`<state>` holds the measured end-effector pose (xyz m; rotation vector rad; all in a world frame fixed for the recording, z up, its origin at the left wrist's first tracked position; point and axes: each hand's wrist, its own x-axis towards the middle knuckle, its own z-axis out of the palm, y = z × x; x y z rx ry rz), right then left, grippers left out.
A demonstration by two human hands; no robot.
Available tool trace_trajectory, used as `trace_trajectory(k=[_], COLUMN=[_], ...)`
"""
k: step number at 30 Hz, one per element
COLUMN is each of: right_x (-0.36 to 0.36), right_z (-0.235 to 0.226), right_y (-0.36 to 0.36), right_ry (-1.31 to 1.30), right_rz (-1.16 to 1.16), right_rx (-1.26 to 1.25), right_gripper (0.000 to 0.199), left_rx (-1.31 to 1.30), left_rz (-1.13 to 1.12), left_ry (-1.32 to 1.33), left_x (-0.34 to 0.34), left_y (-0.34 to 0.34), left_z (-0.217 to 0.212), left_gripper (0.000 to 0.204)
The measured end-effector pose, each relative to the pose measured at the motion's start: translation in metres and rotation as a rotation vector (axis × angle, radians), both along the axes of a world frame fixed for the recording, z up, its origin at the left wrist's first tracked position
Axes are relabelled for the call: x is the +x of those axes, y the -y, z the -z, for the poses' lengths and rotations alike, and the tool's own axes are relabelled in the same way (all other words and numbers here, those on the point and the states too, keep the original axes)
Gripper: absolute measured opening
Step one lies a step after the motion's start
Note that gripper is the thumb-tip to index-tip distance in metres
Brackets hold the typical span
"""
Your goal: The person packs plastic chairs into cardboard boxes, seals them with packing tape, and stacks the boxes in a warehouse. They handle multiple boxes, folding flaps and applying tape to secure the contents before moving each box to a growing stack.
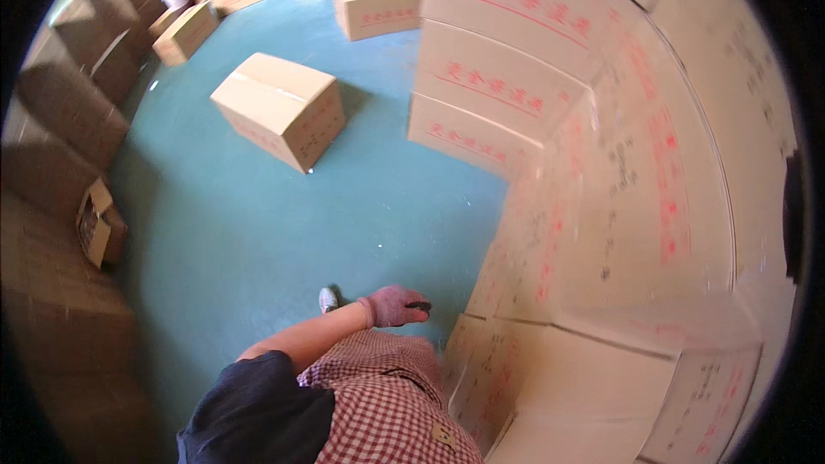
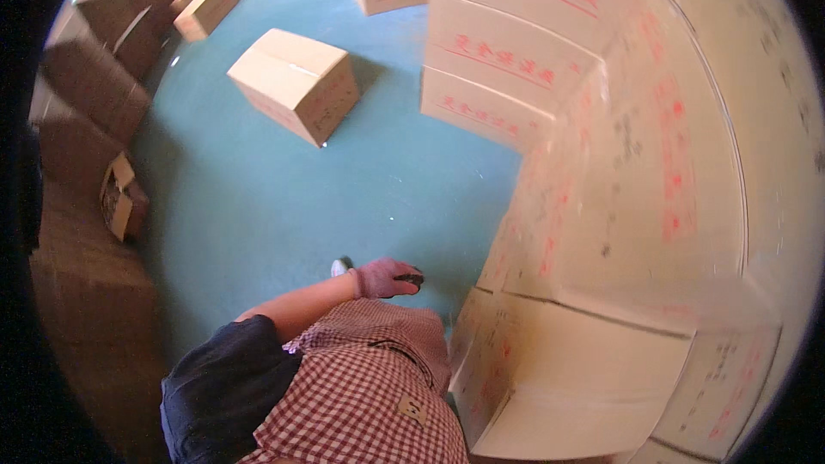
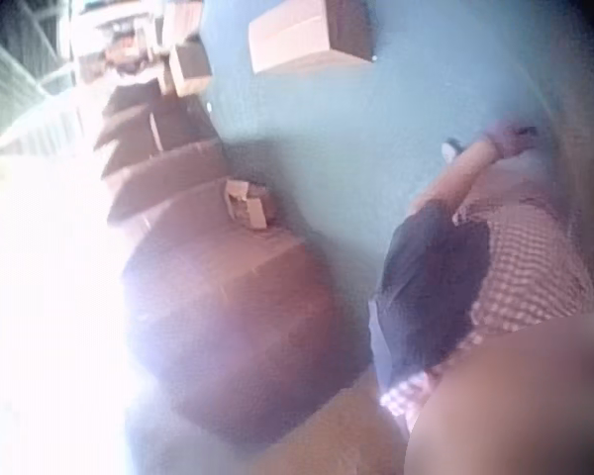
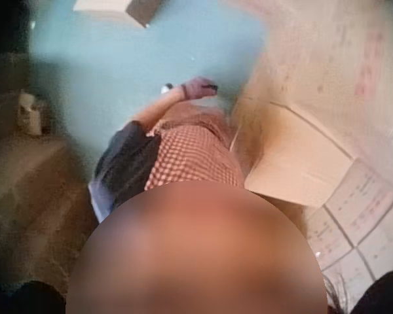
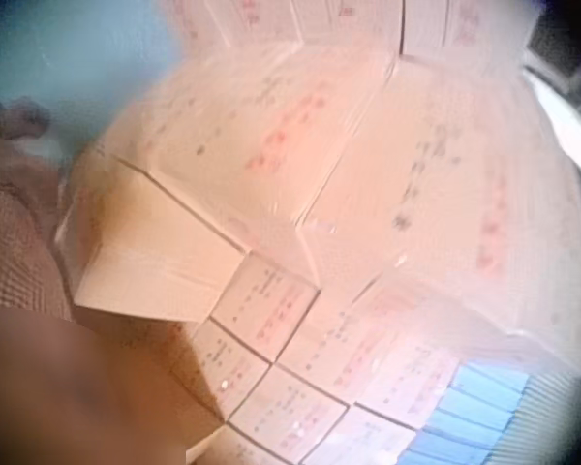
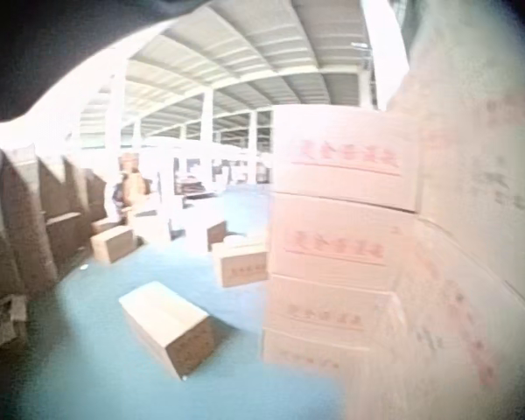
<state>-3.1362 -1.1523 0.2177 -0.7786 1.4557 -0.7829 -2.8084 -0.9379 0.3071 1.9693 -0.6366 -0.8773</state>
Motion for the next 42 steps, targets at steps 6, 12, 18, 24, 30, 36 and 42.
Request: trace_trajectory(k=[6,12,18,24,30,36,42], right_x=[0.128,0.287,0.414,0.525,0.688,0.841,0.932], right_z=[0.036,0.057,0.069,0.097,0.102,0.088,0.107], right_y=[0.002,-0.041,-0.167,-0.23,-0.272,-0.34,-0.477], right_ry=[-0.007,-0.036,-0.225,-0.302,-0.267,-0.207,-0.175], right_rz=[-0.523,-1.009,-1.43,-1.527,-1.539,-1.605,-1.681], right_rx=[0.173,0.204,0.23,0.298,0.238,0.109,-0.014], right_gripper=[0.042,0.036,0.032,0.032,0.033,0.033,0.04], left_rx=[-0.507,-0.39,-0.265,-0.165,-0.006,0.122,-0.134], left_rz=[0.08,0.257,0.244,0.154,0.131,0.16,0.101], left_ry=[0.973,1.495,1.601,1.689,1.714,1.693,1.541], left_x=[0.05,0.057,0.151,0.237,0.332,0.415,0.49], left_y=[-0.123,-0.242,-0.323,-0.362,-0.405,-0.467,-0.561], left_z=[-0.196,-0.302,-0.312,-0.309,-0.332,-0.348,-0.312], left_gripper=[0.024,0.032,0.038,0.033,0.037,0.038,0.04])
